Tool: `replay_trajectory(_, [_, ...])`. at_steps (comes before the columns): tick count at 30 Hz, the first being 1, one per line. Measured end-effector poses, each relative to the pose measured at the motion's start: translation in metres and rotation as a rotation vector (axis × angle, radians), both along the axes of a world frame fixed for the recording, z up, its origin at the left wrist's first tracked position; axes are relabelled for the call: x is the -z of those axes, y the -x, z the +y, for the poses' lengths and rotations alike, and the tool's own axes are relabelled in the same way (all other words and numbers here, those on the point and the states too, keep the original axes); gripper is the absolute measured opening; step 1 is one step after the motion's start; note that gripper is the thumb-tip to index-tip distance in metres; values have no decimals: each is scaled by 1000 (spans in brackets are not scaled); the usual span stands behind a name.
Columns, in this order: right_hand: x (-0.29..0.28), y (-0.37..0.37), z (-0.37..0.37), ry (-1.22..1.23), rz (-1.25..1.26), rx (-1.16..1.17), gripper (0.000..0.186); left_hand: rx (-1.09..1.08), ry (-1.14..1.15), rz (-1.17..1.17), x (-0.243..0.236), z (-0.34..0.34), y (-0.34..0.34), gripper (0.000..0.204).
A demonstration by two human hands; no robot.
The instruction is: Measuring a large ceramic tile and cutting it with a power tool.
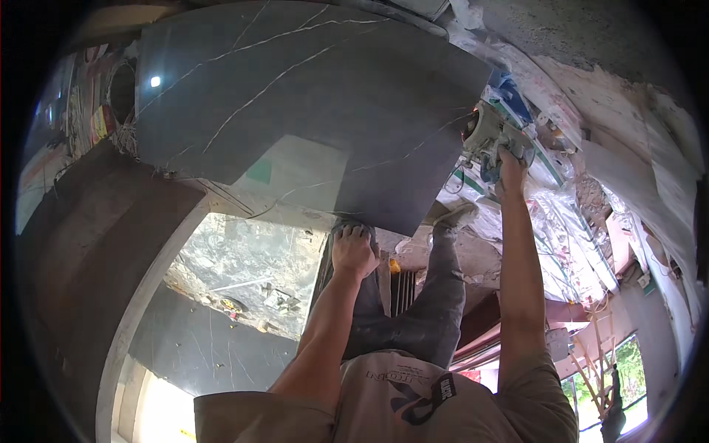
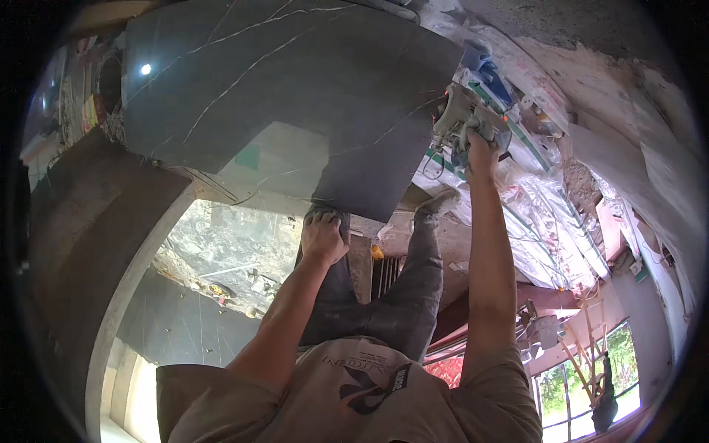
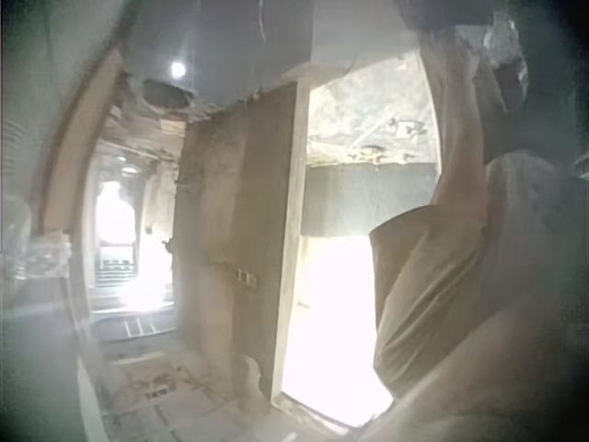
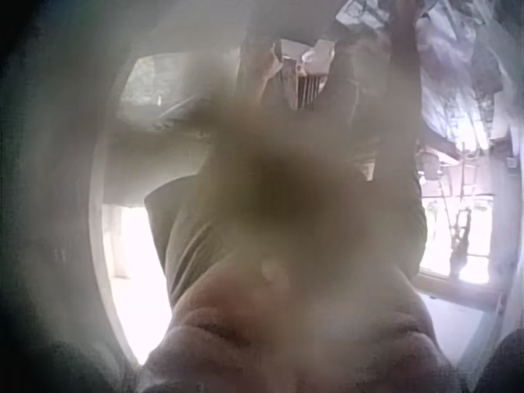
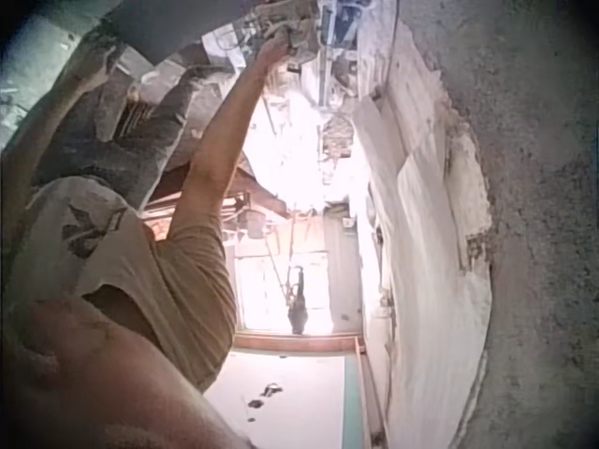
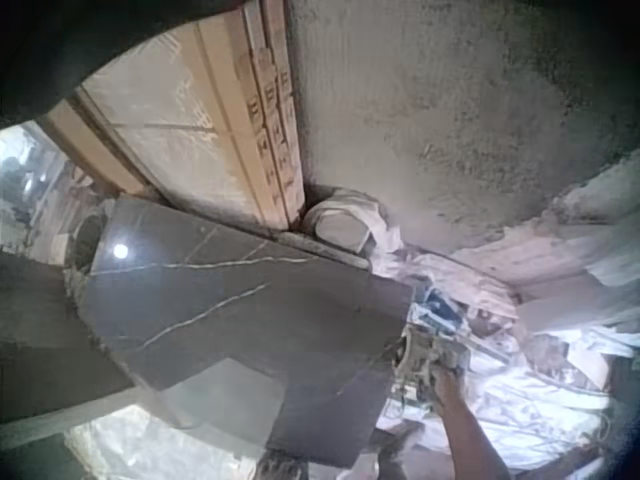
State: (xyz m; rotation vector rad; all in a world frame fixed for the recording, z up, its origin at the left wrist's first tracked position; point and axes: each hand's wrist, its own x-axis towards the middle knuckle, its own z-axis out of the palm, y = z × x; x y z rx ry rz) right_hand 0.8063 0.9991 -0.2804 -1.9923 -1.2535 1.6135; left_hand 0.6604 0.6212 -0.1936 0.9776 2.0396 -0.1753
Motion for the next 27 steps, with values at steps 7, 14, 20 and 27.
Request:
replay_trajectory(7, [-6, 1, -3, -15, -23, 13, 38, -8, 29, -28, -3, 3, 3, 37])
replay_trajectory(14, [13, -13, 2, -45, 16, -11, 36, 2, -5, -15, 2, -1, 0, 36])
replay_trajectory(20, [10, -7, 3, -34, -63, -71, 35, 5, 15, -14, 0, 1, 1, 36])
replay_trajectory(27, [7, -20, -9, -61, -59, -10, 41, 4, 41, -34, -2, 4, 3, 37])
